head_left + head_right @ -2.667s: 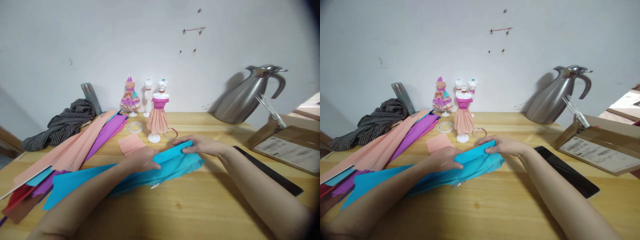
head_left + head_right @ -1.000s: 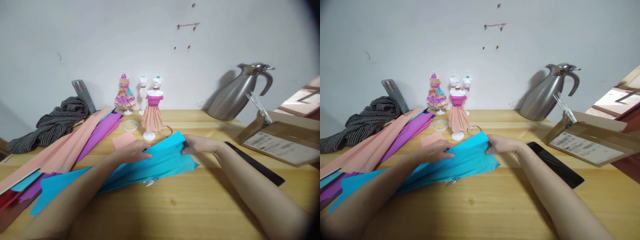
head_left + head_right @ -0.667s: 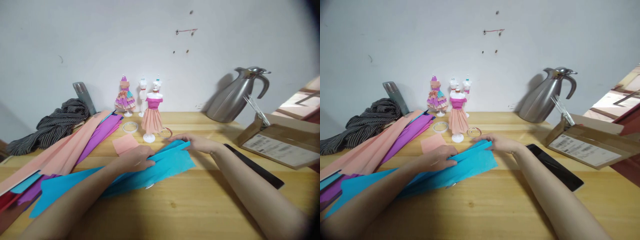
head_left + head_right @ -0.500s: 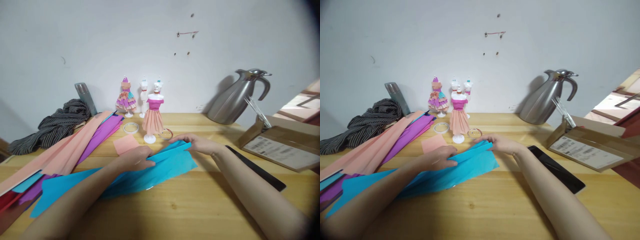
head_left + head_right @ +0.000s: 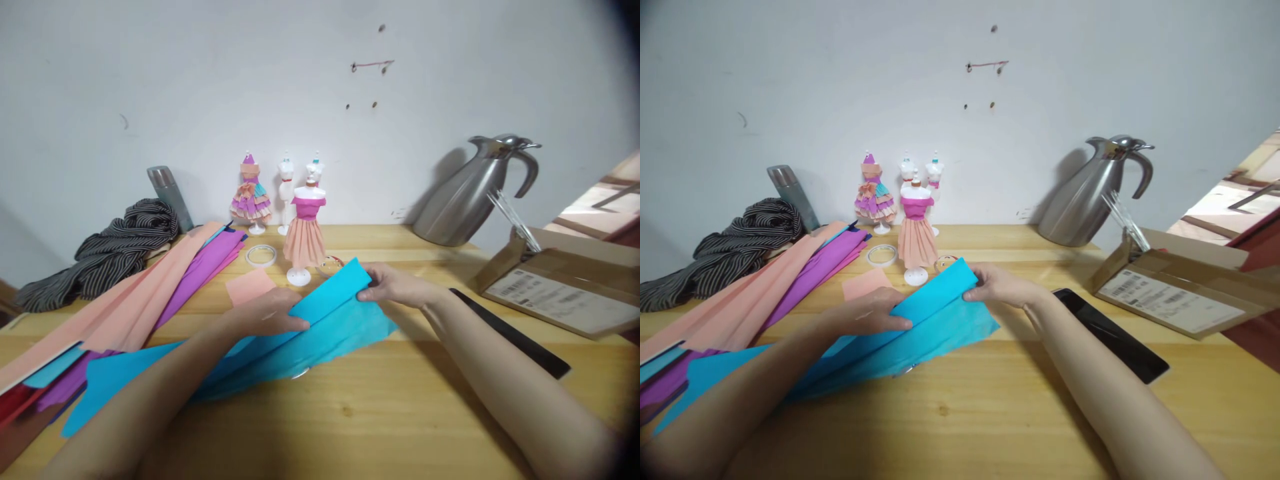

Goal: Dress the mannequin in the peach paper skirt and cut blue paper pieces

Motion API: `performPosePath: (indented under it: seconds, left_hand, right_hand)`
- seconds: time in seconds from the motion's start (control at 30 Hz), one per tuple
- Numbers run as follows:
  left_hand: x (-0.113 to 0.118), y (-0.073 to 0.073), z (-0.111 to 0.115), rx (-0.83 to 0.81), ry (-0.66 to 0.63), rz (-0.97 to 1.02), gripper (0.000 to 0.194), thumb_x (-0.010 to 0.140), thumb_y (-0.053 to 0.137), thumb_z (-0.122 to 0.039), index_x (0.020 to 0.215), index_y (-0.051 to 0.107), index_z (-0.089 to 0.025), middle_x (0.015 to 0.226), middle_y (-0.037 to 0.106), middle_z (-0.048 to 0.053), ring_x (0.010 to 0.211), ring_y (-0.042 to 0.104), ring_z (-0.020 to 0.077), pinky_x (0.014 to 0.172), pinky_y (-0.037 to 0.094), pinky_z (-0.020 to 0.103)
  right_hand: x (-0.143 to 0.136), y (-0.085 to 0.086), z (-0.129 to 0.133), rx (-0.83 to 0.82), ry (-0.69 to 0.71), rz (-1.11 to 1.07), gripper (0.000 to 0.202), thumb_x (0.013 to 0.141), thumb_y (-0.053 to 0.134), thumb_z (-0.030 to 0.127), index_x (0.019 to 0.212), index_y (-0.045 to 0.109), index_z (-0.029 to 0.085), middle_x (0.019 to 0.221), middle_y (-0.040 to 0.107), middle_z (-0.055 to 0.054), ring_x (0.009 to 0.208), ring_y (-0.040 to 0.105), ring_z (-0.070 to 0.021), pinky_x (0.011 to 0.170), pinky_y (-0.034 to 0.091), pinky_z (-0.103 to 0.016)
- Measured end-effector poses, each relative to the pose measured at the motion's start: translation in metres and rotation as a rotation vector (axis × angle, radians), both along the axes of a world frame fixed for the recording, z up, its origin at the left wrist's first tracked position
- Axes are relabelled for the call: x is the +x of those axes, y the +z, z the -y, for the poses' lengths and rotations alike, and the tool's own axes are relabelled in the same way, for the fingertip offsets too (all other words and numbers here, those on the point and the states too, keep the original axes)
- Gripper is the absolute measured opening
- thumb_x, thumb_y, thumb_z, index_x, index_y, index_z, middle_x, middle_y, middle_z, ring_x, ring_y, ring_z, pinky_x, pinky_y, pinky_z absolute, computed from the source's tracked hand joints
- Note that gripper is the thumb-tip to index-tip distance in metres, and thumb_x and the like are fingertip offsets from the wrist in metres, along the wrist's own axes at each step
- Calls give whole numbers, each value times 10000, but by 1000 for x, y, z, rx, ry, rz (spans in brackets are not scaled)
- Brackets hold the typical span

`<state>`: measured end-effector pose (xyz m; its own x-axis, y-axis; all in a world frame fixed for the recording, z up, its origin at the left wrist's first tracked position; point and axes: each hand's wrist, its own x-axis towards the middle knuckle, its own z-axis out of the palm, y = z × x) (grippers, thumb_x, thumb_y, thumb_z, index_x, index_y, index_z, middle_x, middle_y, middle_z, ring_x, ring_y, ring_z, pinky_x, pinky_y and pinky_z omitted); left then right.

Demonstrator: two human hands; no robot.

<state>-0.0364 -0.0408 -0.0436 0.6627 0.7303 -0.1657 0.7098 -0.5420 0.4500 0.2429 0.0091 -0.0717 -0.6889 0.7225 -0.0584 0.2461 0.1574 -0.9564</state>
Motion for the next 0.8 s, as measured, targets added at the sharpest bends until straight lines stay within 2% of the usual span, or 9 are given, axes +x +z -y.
performPosePath:
  seconds: [0.1,0.2,0.37,0.53,0.7,0.8]
  left_hand:
    - [-4,-1,-6,-62,-41,72,204,797,535,-331,681,496,-169,725,565,5,677,527,156,620,379,267]
    - [-8,-1,-11,-112,-62,128,221,800,532,-360,695,505,-168,745,565,-4,697,522,152,624,385,253]
    - [-9,9,-8,-86,-5,56,209,781,538,-374,767,541,-166,777,584,-8,705,526,152,648,382,254]
    - [-8,17,-5,-42,58,-2,265,786,511,-413,696,500,-163,757,572,1,677,509,152,592,344,264]
    - [-10,20,-5,21,85,-25,316,787,509,-447,646,469,-168,715,554,-1,664,508,155,574,340,267]
    - [-9,18,-2,38,47,2,251,799,524,-397,698,507,-169,748,586,0,701,531,160,619,375,263]
  right_hand:
    - [2,-3,-1,60,-4,31,639,679,755,381,1245,554,163,1159,670,-88,1047,616,-261,917,483,-396]
    - [3,-2,-1,48,43,25,681,699,740,381,1306,507,178,1224,644,-93,1132,581,-276,989,440,-438]
    - [0,1,2,-49,134,-31,700,728,726,359,1352,456,195,1315,588,-105,1189,556,-266,1037,407,-453]
    - [-3,-4,1,-67,96,-67,753,728,724,335,1392,394,205,1338,569,-110,1223,531,-266,1044,406,-454]
    - [-2,-5,-1,-83,44,-56,720,729,720,336,1375,425,219,1313,590,-103,1202,547,-274,1026,426,-459]
    - [1,-4,-1,-112,59,-46,683,733,713,403,1341,475,203,1281,614,-109,1162,577,-280,1028,423,-472]
